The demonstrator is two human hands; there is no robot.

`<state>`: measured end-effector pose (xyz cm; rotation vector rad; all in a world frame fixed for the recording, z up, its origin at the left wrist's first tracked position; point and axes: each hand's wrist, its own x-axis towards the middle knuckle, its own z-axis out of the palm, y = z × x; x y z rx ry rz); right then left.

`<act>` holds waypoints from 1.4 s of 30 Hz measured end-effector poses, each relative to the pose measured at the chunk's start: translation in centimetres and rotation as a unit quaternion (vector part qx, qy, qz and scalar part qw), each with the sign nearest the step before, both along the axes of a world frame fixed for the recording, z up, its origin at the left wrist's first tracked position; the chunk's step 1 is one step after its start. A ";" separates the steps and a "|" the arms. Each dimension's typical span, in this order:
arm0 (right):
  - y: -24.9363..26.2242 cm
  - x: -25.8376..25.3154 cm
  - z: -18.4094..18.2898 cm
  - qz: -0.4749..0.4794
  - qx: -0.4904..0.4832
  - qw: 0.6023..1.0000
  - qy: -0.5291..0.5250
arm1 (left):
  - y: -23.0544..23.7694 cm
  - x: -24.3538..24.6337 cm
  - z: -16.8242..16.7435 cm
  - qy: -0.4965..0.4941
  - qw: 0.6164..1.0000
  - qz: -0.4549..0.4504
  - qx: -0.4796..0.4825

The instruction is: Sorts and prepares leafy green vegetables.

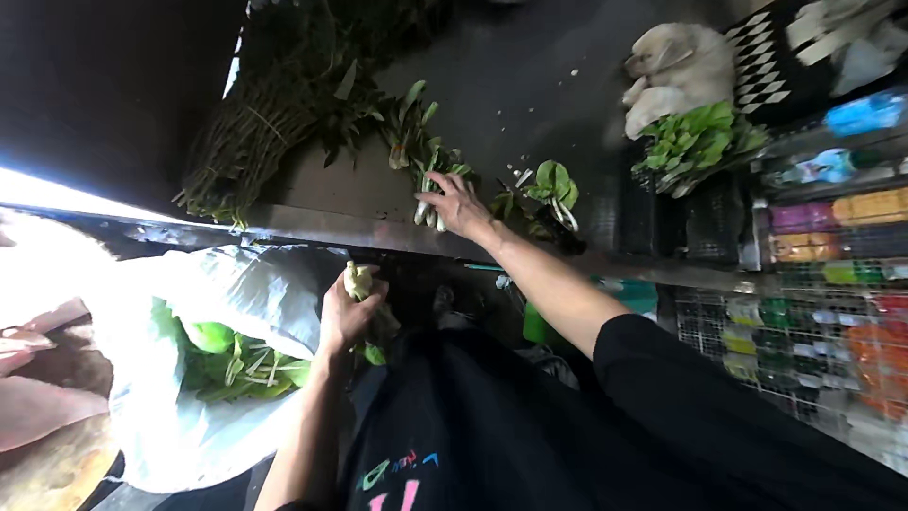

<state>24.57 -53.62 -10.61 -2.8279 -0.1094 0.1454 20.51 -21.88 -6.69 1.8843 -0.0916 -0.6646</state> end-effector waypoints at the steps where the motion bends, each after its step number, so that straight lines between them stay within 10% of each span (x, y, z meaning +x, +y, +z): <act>1: -0.2 0.7 0.2 -0.003 0.011 1.000 0.016 | -0.1 0.2 -0.1 -0.003 0.999 0.007 -0.051; 11: 4.3 -6.3 15.3 -0.007 0.231 0.961 -0.152 | -4.6 1.1 4.0 -0.040 0.961 0.006 -0.275; 30: -6.9 -14.3 13.1 0.081 0.540 0.837 0.040 | -19.1 -6.4 7.4 -0.040 0.963 0.065 -0.258; 34: -14.0 -15.3 10.9 -0.008 0.367 0.929 -0.050 | -20.2 -6.6 6.2 -0.028 0.951 0.106 -0.290; 42: -21.3 -15.6 -0.4 -0.266 0.086 0.954 0.111 | -21.8 -7.3 6.4 -0.045 0.987 0.004 0.154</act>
